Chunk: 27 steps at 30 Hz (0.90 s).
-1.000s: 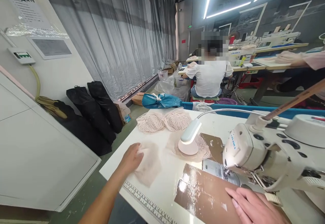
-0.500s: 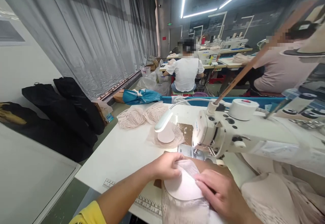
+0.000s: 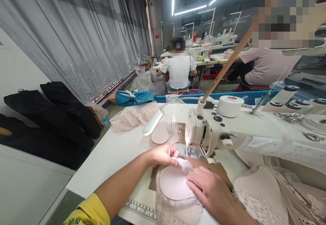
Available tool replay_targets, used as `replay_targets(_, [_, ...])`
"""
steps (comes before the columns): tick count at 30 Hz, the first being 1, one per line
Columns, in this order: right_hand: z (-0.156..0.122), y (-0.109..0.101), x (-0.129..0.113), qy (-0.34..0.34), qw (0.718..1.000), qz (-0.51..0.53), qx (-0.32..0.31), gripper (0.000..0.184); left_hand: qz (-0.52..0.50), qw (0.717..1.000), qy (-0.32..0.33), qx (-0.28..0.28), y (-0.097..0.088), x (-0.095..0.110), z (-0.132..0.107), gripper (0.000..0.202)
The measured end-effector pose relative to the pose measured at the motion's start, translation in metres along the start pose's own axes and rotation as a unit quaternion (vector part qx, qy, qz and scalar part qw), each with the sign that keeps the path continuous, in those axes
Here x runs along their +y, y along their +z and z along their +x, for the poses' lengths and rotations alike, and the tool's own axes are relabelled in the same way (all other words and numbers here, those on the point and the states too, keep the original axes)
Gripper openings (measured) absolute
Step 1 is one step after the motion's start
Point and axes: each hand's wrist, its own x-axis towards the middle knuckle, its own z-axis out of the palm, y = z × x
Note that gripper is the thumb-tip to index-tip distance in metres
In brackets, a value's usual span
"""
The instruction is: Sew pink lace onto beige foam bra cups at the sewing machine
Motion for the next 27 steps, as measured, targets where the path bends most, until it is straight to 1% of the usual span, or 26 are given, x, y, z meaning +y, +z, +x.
replay_targets(3, [0.000,0.000,-0.001,0.002,1.000,-0.006,0.001,0.026,0.050,0.998,-0.011,0.033,-0.008,0.003,0.002,0.031])
replay_targets(6, [-0.001,0.000,-0.002,0.004,1.000,-0.016,0.014,0.032,0.133,0.988,-0.020,0.074,-0.013,0.006,0.000,0.031])
replay_targets(8, [-0.001,0.001,-0.001,0.011,0.999,-0.021,0.025,0.035,0.188,0.978,-0.020,0.089,-0.010,0.008,0.000,0.022])
replay_targets(10, [0.000,0.003,0.003,0.017,0.999,-0.034,0.035,0.029,0.228,0.969,-0.010,0.091,-0.005,0.008,0.002,0.012])
replay_targets(12, [0.000,0.007,0.009,0.022,0.996,-0.066,0.047,0.020,0.254,0.963,0.010,0.087,0.002,0.009,0.007,0.008])
replay_targets(15, [-0.001,0.015,0.015,0.030,0.992,-0.108,0.061,0.021,0.283,0.954,0.044,0.091,0.005,0.012,0.013,0.005])
replay_targets(16, [-0.001,0.017,0.016,0.034,0.991,-0.112,0.068,0.024,0.295,0.948,0.054,0.106,0.005,0.014,0.014,0.008])
replay_targets(18, [-0.002,0.020,0.016,0.038,0.989,-0.119,0.081,0.028,0.323,0.931,0.072,0.155,0.003,0.019,0.009,0.015])
replay_targets(20, [-0.002,0.020,0.015,0.037,0.987,-0.129,0.092,0.030,0.344,0.912,0.090,0.207,0.005,0.025,0.000,0.019])
replay_targets(21, [-0.002,0.019,0.015,0.036,0.986,-0.132,0.093,0.030,0.357,0.902,0.105,0.220,0.008,0.027,-0.006,0.020])
replay_targets(22, [-0.002,0.019,0.014,0.033,0.986,-0.134,0.093,0.030,0.375,0.892,0.124,0.220,0.012,0.027,-0.011,0.021])
replay_targets(24, [-0.001,0.018,0.013,0.032,0.986,-0.135,0.092,0.030,0.425,0.869,0.168,0.187,0.024,0.023,-0.020,0.020])
replay_targets(26, [-0.002,0.019,0.013,0.040,0.986,-0.134,0.088,0.027,0.481,0.840,0.200,0.153,0.037,0.014,-0.023,0.020])
replay_targets(27, [-0.002,0.020,0.013,0.045,0.986,-0.135,0.090,0.025,0.502,0.828,0.203,0.147,0.041,0.009,-0.023,0.021])
